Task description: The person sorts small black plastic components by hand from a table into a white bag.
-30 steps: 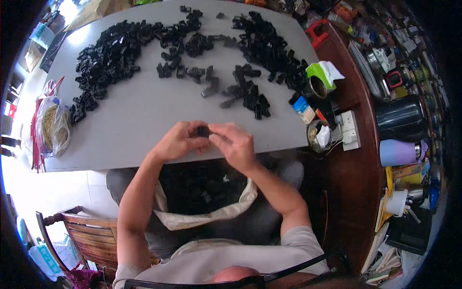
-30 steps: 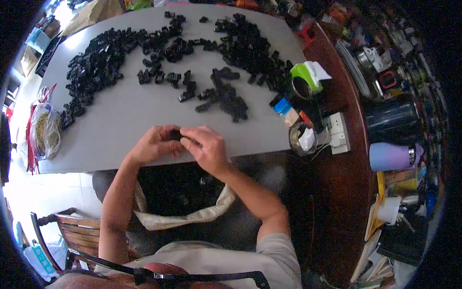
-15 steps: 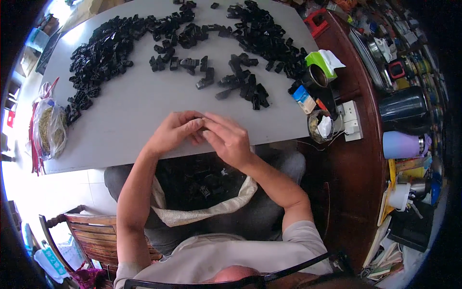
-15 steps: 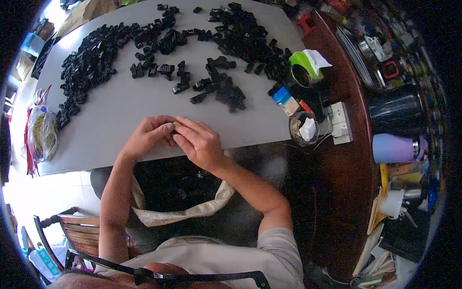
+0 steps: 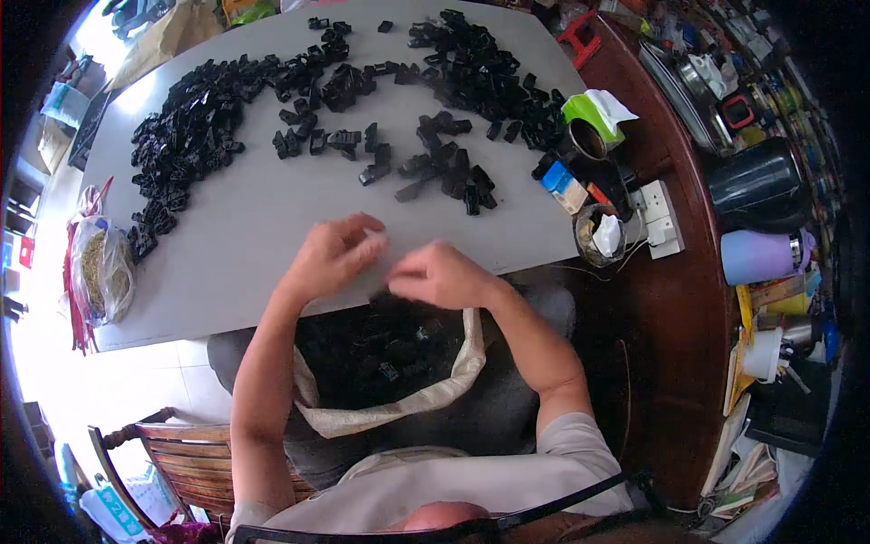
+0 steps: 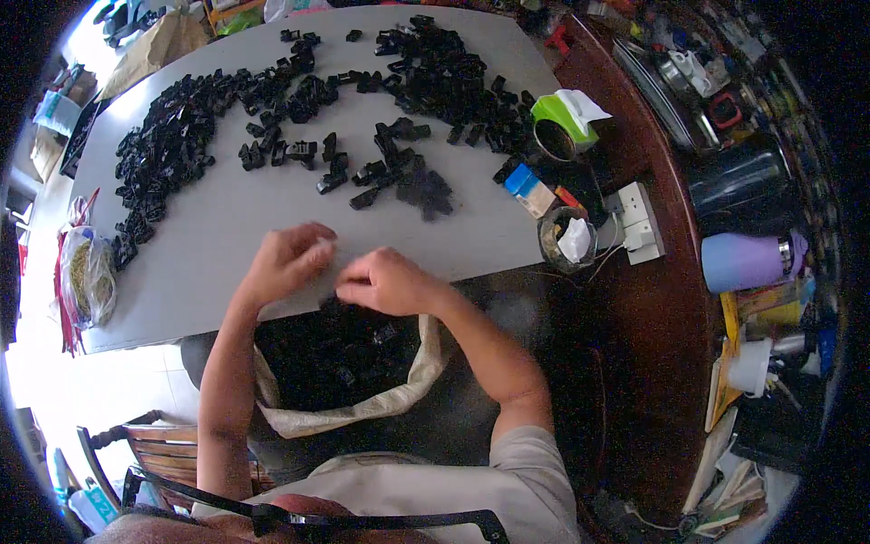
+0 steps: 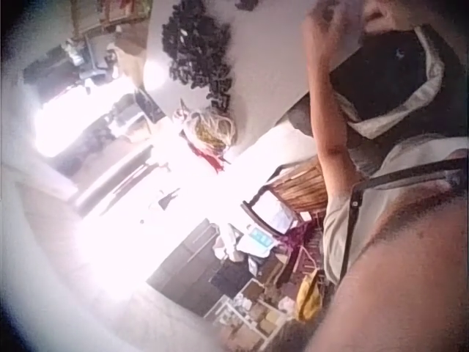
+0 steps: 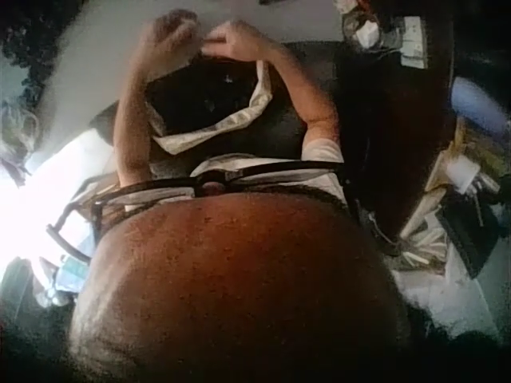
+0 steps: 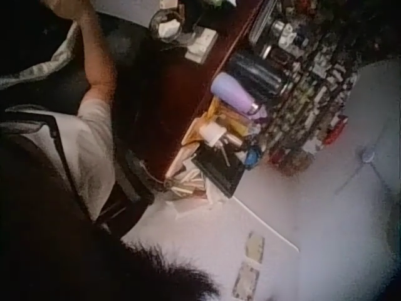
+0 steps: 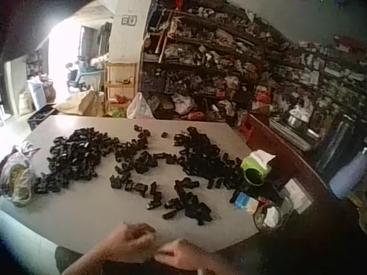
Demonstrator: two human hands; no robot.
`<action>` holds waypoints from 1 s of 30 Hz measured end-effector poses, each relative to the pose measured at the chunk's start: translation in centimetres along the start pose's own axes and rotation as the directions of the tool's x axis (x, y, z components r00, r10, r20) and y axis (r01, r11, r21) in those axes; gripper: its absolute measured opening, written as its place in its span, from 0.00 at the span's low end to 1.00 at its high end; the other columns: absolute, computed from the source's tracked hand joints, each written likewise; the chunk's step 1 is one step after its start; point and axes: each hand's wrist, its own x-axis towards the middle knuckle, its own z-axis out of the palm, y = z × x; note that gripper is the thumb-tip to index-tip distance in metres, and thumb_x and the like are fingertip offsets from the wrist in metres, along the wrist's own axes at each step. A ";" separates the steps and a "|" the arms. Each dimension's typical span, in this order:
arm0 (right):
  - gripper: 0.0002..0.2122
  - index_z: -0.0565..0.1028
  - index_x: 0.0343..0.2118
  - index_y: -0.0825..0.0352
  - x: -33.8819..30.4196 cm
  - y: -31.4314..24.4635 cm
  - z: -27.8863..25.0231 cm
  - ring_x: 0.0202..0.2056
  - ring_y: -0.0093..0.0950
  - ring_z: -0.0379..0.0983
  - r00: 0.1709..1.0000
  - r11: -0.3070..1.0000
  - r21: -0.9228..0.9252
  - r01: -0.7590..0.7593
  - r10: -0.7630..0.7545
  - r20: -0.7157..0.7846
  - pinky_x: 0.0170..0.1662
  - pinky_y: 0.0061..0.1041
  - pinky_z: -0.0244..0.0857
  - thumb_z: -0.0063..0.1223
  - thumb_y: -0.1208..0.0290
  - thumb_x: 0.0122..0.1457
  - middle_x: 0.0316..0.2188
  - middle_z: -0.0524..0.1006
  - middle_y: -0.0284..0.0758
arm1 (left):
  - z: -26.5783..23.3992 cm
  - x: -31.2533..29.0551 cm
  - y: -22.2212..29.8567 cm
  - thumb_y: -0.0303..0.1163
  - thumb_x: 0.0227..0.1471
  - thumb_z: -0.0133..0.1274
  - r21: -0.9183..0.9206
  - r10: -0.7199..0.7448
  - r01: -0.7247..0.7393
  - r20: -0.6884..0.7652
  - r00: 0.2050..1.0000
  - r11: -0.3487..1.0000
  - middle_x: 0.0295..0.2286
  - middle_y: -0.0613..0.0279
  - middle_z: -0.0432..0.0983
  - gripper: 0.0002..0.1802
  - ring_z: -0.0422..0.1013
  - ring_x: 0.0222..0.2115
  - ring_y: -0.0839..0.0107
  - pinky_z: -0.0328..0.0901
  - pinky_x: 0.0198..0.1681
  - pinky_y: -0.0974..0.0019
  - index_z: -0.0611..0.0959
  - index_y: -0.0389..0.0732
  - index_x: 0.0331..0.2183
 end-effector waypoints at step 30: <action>0.12 0.79 0.41 0.67 1.8 3.2 0.2 0.36 0.40 0.81 0.757 0.957 -0.282 -0.075 -0.129 -0.640 0.39 0.37 0.75 0.69 0.76 0.54 0.37 0.82 0.40 | 1.1 0.4 0.6 0.22 0.57 0.62 -0.377 -0.091 -0.027 -0.291 0.952 0.926 0.37 0.65 0.82 0.22 0.76 0.38 0.78 0.69 0.44 0.72 0.81 0.35 0.54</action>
